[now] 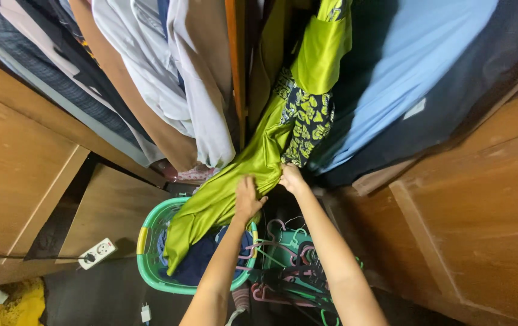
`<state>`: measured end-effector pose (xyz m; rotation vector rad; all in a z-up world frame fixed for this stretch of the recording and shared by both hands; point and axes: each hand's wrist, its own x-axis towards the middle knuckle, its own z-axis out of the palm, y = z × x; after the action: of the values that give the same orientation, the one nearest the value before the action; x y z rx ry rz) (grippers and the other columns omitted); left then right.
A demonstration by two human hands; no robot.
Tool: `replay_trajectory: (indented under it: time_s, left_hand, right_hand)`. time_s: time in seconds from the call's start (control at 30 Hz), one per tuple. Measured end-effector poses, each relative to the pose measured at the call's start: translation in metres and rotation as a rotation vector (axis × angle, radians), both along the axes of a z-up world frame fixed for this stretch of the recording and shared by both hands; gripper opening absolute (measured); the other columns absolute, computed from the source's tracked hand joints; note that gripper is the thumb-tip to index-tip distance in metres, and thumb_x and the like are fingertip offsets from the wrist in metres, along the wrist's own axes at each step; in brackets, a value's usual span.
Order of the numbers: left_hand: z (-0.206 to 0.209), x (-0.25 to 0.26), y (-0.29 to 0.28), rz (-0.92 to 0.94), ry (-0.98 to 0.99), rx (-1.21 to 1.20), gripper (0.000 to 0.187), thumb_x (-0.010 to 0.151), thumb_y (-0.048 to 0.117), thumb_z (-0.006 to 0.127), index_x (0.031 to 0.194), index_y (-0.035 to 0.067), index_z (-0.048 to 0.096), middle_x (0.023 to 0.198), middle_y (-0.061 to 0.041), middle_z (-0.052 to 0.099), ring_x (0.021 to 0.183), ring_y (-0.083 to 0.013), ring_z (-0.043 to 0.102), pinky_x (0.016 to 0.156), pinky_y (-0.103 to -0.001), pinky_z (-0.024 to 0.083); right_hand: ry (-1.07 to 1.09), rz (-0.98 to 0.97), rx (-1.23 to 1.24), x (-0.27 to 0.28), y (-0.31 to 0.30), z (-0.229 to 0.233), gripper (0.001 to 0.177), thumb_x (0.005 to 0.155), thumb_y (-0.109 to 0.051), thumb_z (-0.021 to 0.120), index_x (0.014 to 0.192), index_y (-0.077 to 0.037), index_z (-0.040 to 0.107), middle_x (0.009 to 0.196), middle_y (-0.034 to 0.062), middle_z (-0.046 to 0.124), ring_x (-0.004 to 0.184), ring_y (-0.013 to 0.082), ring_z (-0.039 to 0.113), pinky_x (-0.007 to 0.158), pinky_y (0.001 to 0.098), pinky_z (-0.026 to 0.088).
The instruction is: Hanging various pieces of clothing from a laundry basket onto hangers and placing them inside a wardrobe.
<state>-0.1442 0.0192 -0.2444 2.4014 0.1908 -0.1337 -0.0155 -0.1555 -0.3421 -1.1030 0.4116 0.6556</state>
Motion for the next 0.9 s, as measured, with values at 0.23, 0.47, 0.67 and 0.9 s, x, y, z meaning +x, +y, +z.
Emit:
replay_trajectory:
  time_s: [0.23, 0.47, 0.67, 0.9]
  left_hand:
    - [-0.063, -0.012, 0.025, 0.223, 0.360, 0.248, 0.102, 0.078, 0.022, 0.078, 0.163, 0.025, 0.022, 0.171, -0.020, 0.009, 0.158, -0.0402, 0.002, 0.122, -0.066, 0.011]
    - [-0.186, 0.016, 0.055, 0.472, 0.198, -0.270, 0.069, 0.092, 0.018, 0.048, 0.157, 0.000, 0.036, 0.131, -0.034, 0.063, 0.122, -0.0443, 0.061, 0.105, -0.047, 0.047]
    - [-0.091, 0.068, -0.012, 0.484, -0.021, -0.742, 0.066, 0.083, 0.001, 0.045, 0.149, 0.000, 0.045, 0.132, -0.023, 0.067, 0.117, -0.0347, 0.066, 0.103, -0.040, 0.049]
    - [0.084, 0.088, -0.045, 0.178, -0.145, -0.543, 0.064, 0.090, 0.012, 0.056, 0.151, -0.001, 0.041, 0.134, -0.029, 0.062, 0.128, -0.0411, 0.060, 0.109, -0.041, 0.045]
  right_hand:
    - [-0.014, -0.045, 0.319, 0.007, 0.002, 0.043, 0.027, 0.107, -0.015, 0.048, 0.116, 0.003, 0.066, 0.112, 0.0168, 0.072, 0.096, 0.0267, 0.072, 0.088, 0.0423, 0.060]
    - [-0.346, 0.150, -0.233, -0.035, -0.039, 0.035, 0.041, 0.098, -0.016, 0.057, 0.135, 0.001, 0.055, 0.121, 0.0124, 0.069, 0.108, 0.0226, 0.066, 0.098, 0.0388, 0.052]
    - [-0.308, 0.549, -0.699, -0.091, -0.027, 0.077, 0.104, 0.076, -0.023, 0.089, 0.155, -0.010, 0.023, 0.143, 0.0120, 0.049, 0.123, 0.0232, 0.052, 0.100, 0.0499, 0.051]
    - [0.040, -0.080, -0.583, -0.032, -0.024, -0.017, 0.070, 0.086, -0.021, 0.067, 0.149, -0.007, 0.039, 0.138, 0.0185, 0.058, 0.093, 0.0333, 0.073, 0.060, 0.0494, 0.065]
